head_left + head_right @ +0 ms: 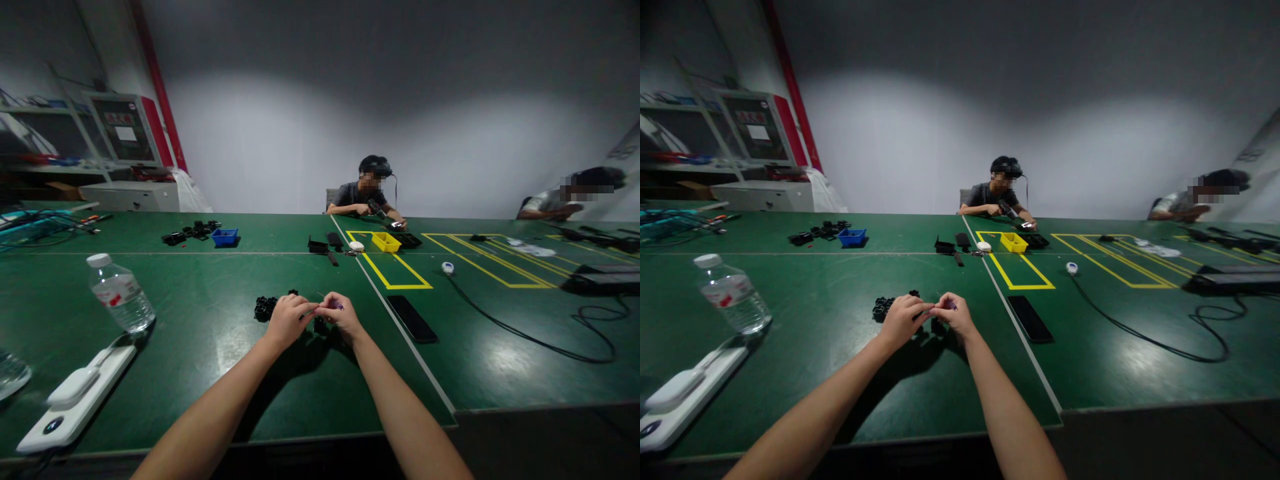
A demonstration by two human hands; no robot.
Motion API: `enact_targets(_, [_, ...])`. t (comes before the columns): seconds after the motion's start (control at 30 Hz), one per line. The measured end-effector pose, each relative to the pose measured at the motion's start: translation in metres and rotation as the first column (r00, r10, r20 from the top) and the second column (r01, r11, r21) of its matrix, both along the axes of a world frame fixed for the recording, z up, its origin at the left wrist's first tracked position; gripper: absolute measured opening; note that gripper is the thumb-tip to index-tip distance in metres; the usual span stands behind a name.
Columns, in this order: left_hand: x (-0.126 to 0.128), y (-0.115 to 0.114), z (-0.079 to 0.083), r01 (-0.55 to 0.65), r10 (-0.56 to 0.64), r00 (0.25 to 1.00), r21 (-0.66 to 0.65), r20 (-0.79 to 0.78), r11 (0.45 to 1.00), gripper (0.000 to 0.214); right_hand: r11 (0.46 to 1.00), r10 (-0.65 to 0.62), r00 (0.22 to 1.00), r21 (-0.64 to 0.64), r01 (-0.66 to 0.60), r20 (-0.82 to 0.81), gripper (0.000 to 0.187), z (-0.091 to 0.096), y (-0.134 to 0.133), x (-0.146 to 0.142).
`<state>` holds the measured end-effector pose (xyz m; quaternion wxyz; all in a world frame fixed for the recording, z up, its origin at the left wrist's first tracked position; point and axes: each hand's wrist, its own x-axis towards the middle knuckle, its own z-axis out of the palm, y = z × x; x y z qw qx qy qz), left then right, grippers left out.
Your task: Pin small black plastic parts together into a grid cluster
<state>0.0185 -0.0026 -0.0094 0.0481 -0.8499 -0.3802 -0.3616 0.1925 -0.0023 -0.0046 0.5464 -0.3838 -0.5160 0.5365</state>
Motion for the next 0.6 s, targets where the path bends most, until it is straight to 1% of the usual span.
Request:
enact_targets(0.17, [-0.0008, 0.0045, -0.0055, 0.077, -0.082, 0.994, 0.078, 0.066, 0.994, 0.021, 0.999, 0.029, 0.999, -0.017, -0.030, -0.026, 0.039, -0.0007, 0.0005, 0.0019])
enact_targets(0.3, [-0.0021, 0.0057, -0.0059, 0.094, -0.110, 0.984, 0.116, 0.139, 0.989, 0.016, 0.997, 0.059, 0.998, -0.042, -0.060, -0.010, 0.039, -0.0012, 0.0005, 0.0025])
enact_targets(0.43, [-0.0031, 0.0067, -0.0064, 0.101, -0.118, 0.975, 0.097, 0.187, 0.990, 0.019, 0.996, 0.064, 0.998, -0.062, -0.065, -0.023, 0.041, 0.0003, -0.0004, 0.0024])
enact_targets(0.6, [-0.0021, 0.0060, -0.0065, 0.119, -0.134, 0.963, 0.075, 0.234, 0.990, 0.020, 0.996, 0.066, 0.997, -0.057, -0.067, -0.029, 0.041, 0.0027, -0.0015, 0.0017])
